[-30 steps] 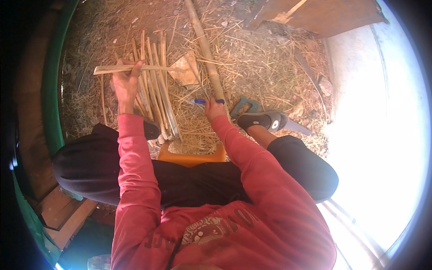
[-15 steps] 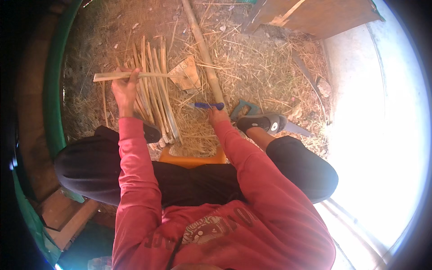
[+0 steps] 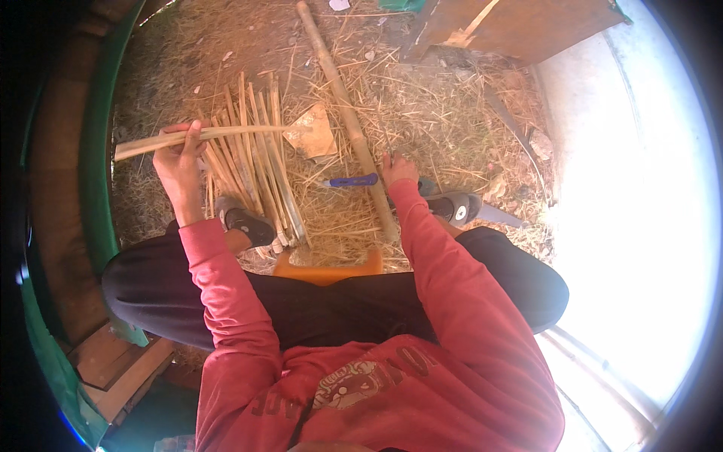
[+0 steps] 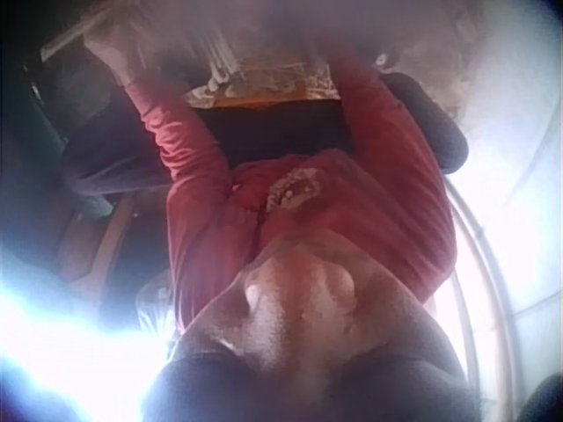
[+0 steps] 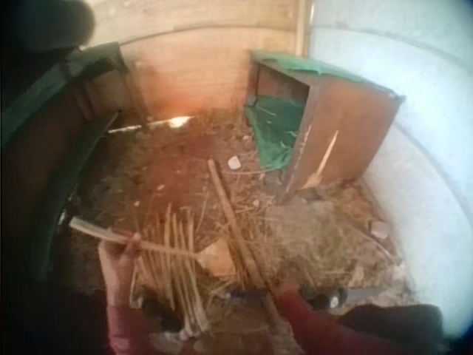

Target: The person sits on the ground and uses a knife to shave the bark off a long wooden stick. They rotate the stick and pull the knife along its length to remove thin strips of bark, then place the finished stick on a pile of similar sticks.

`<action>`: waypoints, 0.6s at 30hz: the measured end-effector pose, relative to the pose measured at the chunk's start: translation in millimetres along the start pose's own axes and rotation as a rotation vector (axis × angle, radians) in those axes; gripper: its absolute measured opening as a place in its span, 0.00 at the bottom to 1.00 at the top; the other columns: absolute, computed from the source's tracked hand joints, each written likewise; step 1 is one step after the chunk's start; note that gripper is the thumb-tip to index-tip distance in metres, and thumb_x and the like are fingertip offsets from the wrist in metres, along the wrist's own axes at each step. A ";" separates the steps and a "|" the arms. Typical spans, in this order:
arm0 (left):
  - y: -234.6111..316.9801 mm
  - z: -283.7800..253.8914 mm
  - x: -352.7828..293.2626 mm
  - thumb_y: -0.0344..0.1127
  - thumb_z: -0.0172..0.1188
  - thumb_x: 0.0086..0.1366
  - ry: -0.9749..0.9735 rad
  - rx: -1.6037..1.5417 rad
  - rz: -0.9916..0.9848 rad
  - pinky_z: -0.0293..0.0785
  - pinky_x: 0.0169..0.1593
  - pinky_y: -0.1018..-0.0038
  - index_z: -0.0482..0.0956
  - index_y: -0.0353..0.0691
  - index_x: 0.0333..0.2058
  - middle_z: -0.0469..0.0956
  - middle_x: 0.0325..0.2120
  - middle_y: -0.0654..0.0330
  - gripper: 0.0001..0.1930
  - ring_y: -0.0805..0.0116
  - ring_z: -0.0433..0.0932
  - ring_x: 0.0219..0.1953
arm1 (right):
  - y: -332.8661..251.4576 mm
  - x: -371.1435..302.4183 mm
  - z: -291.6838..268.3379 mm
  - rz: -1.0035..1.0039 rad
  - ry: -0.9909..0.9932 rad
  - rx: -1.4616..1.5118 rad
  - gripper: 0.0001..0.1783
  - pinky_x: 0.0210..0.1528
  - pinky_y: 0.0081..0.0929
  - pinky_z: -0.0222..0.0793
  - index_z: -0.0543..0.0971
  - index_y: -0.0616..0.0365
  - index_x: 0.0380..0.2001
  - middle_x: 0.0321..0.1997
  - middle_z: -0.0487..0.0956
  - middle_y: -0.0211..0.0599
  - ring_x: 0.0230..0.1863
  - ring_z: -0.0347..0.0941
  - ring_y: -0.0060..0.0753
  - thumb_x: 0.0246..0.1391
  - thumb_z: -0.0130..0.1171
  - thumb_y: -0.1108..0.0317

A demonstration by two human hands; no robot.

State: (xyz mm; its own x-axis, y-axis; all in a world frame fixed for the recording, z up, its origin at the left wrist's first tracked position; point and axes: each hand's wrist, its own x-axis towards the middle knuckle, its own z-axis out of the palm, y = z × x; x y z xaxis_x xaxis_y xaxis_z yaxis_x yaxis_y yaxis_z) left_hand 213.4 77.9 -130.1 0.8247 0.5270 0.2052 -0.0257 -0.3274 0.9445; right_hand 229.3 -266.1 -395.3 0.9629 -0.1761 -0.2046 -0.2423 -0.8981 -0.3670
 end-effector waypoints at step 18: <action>95.6 -66.3 -5.1 0.37 0.57 0.67 0.218 -0.490 0.007 0.75 0.27 0.82 0.67 0.37 0.47 0.82 0.30 0.48 0.14 0.75 0.78 0.23 | -57.0 -21.4 -1.2 -0.410 -0.358 0.030 0.19 0.47 0.36 0.70 0.78 0.56 0.46 0.40 0.77 0.46 0.43 0.76 0.44 0.48 0.55 0.65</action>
State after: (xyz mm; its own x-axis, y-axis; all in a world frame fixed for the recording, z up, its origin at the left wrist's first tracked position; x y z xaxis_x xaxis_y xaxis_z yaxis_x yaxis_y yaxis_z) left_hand 169.3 96.0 -23.8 0.6889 0.6936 0.2108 -0.3343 0.0459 0.9414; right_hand 222.7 -211.7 -368.9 0.8796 0.3388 -0.3341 0.1359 -0.8518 -0.5059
